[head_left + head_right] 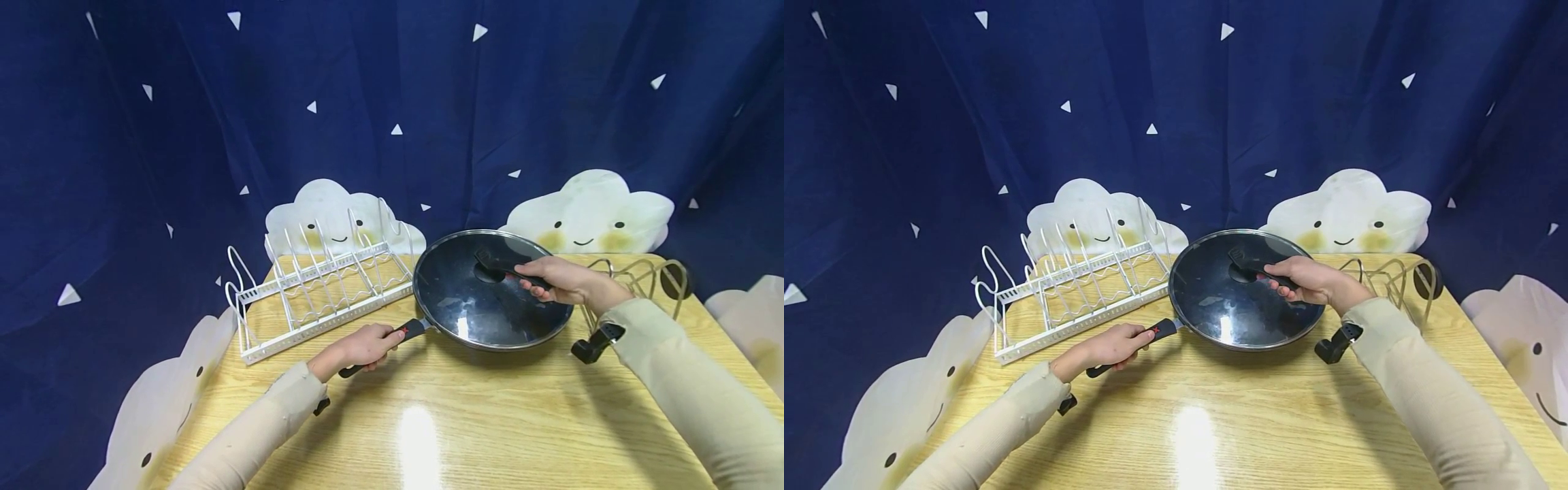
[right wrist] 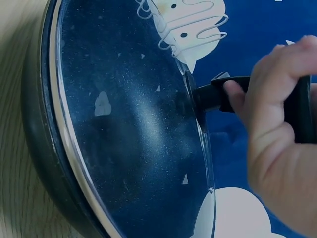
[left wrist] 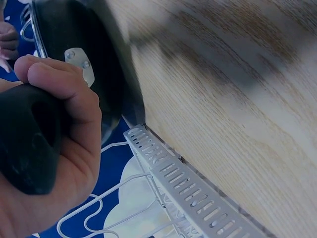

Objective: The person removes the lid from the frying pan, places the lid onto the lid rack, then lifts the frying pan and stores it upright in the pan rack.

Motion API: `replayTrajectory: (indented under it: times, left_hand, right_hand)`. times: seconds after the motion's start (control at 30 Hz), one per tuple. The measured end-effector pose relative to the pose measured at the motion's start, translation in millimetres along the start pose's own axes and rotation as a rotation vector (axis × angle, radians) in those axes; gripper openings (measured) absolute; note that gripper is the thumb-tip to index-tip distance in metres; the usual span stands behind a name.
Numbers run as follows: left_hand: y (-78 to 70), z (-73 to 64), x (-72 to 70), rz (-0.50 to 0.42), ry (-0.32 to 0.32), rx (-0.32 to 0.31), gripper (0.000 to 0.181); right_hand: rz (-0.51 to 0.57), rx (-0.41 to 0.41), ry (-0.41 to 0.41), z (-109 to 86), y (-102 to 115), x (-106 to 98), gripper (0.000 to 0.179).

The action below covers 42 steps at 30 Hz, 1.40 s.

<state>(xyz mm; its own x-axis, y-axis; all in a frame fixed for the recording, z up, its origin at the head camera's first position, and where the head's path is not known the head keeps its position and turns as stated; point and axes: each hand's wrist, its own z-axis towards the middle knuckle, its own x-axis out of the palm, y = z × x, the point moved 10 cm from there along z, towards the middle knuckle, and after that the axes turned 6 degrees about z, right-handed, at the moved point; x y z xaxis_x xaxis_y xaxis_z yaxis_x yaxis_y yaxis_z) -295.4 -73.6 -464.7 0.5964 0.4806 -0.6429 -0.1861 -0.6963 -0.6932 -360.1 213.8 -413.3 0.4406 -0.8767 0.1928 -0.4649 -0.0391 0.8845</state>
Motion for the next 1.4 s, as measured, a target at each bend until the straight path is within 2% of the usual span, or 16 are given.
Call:
replayTrajectory:
  times: [0.17,0.37,0.8,1.0,1.13,1.4]
  left_hand:
    - [0.1,0.3,0.4,-0.003,0.003,0.000,0.044]
    - [-0.2,0.8,0.3,0.011,-0.002,0.004,0.045]
    - [-0.3,-0.6,0.4,0.034,-0.002,-0.031,0.046]
    - [0.2,0.1,-0.5,0.034,-0.003,-0.025,0.048]
    - [0.5,0.0,-0.5,0.034,-0.002,-0.029,0.047]
    - [0.1,-0.5,-0.7,0.004,-0.013,-0.035,0.040]
  right_hand:
    - [-0.046,-0.027,-0.023,0.6,1.2,-1.3,0.031]
    - [-0.062,-0.084,-0.007,0.8,3.4,0.8,0.026]
    - [-0.130,-0.125,-0.043,3.0,0.9,-1.0,0.040]
    - [-0.145,-0.141,-0.063,2.3,3.1,-1.9,0.036]
    - [-0.139,-0.166,-0.069,-1.9,7.1,-0.6,0.033]
    - [-0.143,-0.220,-0.075,-15.9,19.7,9.9,0.040]
